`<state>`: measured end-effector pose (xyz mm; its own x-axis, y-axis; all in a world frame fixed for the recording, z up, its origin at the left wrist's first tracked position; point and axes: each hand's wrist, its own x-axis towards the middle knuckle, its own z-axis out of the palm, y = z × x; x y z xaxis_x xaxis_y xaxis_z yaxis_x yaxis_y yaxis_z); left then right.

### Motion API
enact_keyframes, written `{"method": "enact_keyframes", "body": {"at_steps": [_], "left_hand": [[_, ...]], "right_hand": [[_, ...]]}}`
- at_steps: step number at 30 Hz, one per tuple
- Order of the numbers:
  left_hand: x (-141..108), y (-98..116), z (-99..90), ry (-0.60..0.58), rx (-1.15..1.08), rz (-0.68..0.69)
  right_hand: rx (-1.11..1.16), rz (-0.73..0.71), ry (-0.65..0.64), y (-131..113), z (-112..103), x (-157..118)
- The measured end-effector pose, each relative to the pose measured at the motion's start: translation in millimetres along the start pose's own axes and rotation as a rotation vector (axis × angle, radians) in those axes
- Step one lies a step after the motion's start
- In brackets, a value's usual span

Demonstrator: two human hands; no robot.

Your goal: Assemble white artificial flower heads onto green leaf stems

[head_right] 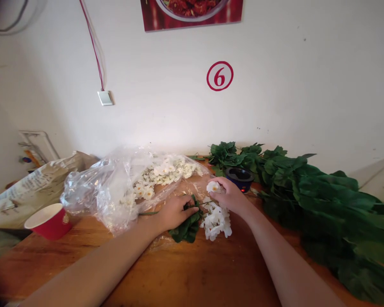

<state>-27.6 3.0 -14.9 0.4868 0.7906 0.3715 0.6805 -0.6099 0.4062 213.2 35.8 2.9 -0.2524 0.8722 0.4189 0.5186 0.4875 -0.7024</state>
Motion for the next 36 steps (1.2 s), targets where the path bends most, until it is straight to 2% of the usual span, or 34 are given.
{"method": "enact_keyframes", "body": {"at_steps": [3, 6, 9, 14, 20, 24, 29, 36], "left_hand": [[0.4, -1.1, 1.5, 0.018, 0.024, 0.015], [1.1, -0.8, 2.5, 0.042, 0.046, 0.036], [1.8, 0.0, 2.2, 0.058, 0.056, 0.044], [1.8, 0.9, 1.0, 0.094, 0.041, 0.055], [1.8, 4.4, -3.9, 0.085, -0.029, 0.082], [2.6, 7.2, -7.3, 0.084, -0.072, 0.062], [4.1, 7.5, -7.4, 0.151, -0.197, 0.008], [5.0, 4.2, -1.8, 0.196, -0.328, -0.044]], "right_hand": [[-0.120, -0.196, 0.022, -8.1, -1.9, -3.1], [-0.358, -0.407, 0.039, -20.3, -5.8, -5.8], [-0.512, -0.505, -0.021, -32.4, -6.1, -8.1], [-0.562, -0.504, -0.077, -36.3, -0.1, -9.1], [-0.569, -0.445, -0.088, -33.1, 1.2, -8.1], [-0.565, -0.407, -0.121, -36.7, 2.5, -9.0], [-0.545, -0.388, -0.174, -37.8, 5.6, -9.2], [-0.552, -0.428, -0.138, -45.9, 10.4, -10.2]]}}
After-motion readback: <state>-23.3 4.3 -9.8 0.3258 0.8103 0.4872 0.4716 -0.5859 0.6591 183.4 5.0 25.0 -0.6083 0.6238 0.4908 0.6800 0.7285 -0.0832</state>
